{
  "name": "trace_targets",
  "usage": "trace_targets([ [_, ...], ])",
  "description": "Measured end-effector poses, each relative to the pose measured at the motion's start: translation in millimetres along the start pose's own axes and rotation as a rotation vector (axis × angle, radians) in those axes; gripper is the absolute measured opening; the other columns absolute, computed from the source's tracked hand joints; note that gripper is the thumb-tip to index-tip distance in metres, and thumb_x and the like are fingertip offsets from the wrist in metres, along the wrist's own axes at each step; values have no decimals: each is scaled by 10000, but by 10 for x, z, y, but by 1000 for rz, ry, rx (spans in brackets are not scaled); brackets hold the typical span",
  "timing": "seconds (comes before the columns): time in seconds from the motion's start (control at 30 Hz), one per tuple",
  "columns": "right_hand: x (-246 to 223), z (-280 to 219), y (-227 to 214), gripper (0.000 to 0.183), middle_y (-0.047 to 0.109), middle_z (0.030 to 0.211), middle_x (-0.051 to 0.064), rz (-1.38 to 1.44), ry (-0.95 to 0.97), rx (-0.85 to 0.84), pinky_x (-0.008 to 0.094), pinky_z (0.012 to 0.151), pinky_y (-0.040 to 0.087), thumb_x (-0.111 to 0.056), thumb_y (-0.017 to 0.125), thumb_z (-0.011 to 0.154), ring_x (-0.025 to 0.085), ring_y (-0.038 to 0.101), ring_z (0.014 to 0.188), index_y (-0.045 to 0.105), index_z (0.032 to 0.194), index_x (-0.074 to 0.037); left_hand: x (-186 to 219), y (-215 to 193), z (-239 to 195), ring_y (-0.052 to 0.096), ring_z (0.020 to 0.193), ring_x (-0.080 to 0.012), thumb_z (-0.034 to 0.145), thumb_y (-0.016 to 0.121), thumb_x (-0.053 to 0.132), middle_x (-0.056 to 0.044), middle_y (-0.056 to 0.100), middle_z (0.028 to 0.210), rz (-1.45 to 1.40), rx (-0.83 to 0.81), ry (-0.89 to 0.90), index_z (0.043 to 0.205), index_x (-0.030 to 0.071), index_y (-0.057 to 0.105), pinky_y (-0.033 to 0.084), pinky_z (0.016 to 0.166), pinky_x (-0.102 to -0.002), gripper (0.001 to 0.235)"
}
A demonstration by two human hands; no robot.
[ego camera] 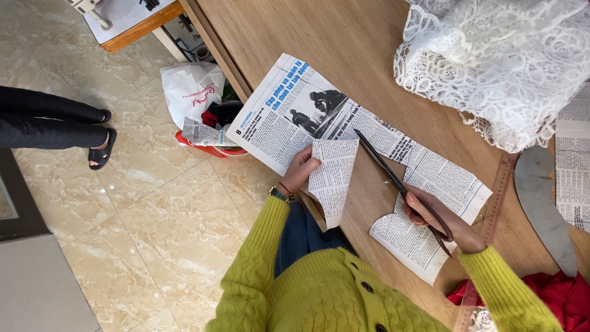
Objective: A person uses large fabric scissors to cut out a garment pattern from a sheet of newspaper on a work table.
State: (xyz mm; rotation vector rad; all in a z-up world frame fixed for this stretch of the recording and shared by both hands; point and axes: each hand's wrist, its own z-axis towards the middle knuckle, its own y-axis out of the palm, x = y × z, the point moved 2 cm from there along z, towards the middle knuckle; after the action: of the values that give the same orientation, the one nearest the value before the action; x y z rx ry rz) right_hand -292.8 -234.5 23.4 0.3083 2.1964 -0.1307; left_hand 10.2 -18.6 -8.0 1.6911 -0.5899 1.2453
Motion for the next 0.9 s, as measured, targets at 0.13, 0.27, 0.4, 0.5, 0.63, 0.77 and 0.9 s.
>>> trace_targets([
  [0.13, 9, 14, 145, 728, 487, 837, 107, 30, -22, 1, 247, 455, 392, -516, 420, 1047, 128, 463, 572, 291, 1604, -65, -15, -4, -1, 570, 989, -204, 883, 581, 105, -59, 636, 1083, -18, 17, -18, 1171, 60, 647, 458, 929, -359, 299],
  [0.27, 152, 114, 148, 710, 504, 851, 126, 38, -32, -5, 257, 449, 420, -506, 400, 1057, 141, 488, 569, 291, 1603, -66, -233, -134, 45, 571, 1024, -210, 895, 589, 105, -69, 633, 1144, -15, 16, -16, 1250, 49, 642, 456, 964, -365, 363],
  [0.4, 97, 125, 227, 693, 499, 857, 139, 61, -40, 11, 271, 449, 434, -505, 397, 1059, 154, 492, 570, 326, 1576, -49, -229, -130, 46, 583, 1020, -214, 897, 586, 112, -82, 648, 1150, -33, 25, -22, 1268, 51, 639, 459, 957, -369, 380],
  [0.5, 41, 102, 291, 664, 489, 855, 131, 77, -44, 26, 262, 440, 430, -498, 412, 1062, 149, 490, 564, 385, 1537, -34, -234, -136, 55, 585, 1019, -217, 902, 588, 120, -82, 646, 1151, -32, 26, -26, 1279, 51, 632, 460, 958, -369, 386],
  [0.63, -83, 52, 414, 571, 481, 831, 133, 123, -35, 58, 246, 404, 397, -470, 440, 1063, 153, 480, 529, 494, 1439, -44, -339, -190, 63, 598, 1007, -217, 898, 597, 129, -86, 649, 1139, -34, 53, -47, 1270, 59, 635, 472, 944, -368, 380],
  [0.77, -98, 48, 455, 526, 464, 839, 133, 151, -25, 73, 251, 396, 382, -463, 450, 1066, 155, 466, 527, 536, 1370, -42, -174, -119, 36, 601, 974, -188, 897, 609, 159, -51, 645, 1106, -57, 63, -62, 1252, 74, 643, 480, 920, -349, 366],
  [0.9, -86, 52, 458, 540, 440, 824, 111, 137, -44, 77, 246, 392, 388, -443, 449, 1072, 134, 454, 518, 497, 1417, -31, -256, -168, 48, 626, 956, -197, 891, 607, 153, -80, 674, 1100, -102, 81, -85, 1269, 67, 646, 494, 897, -351, 389],
])
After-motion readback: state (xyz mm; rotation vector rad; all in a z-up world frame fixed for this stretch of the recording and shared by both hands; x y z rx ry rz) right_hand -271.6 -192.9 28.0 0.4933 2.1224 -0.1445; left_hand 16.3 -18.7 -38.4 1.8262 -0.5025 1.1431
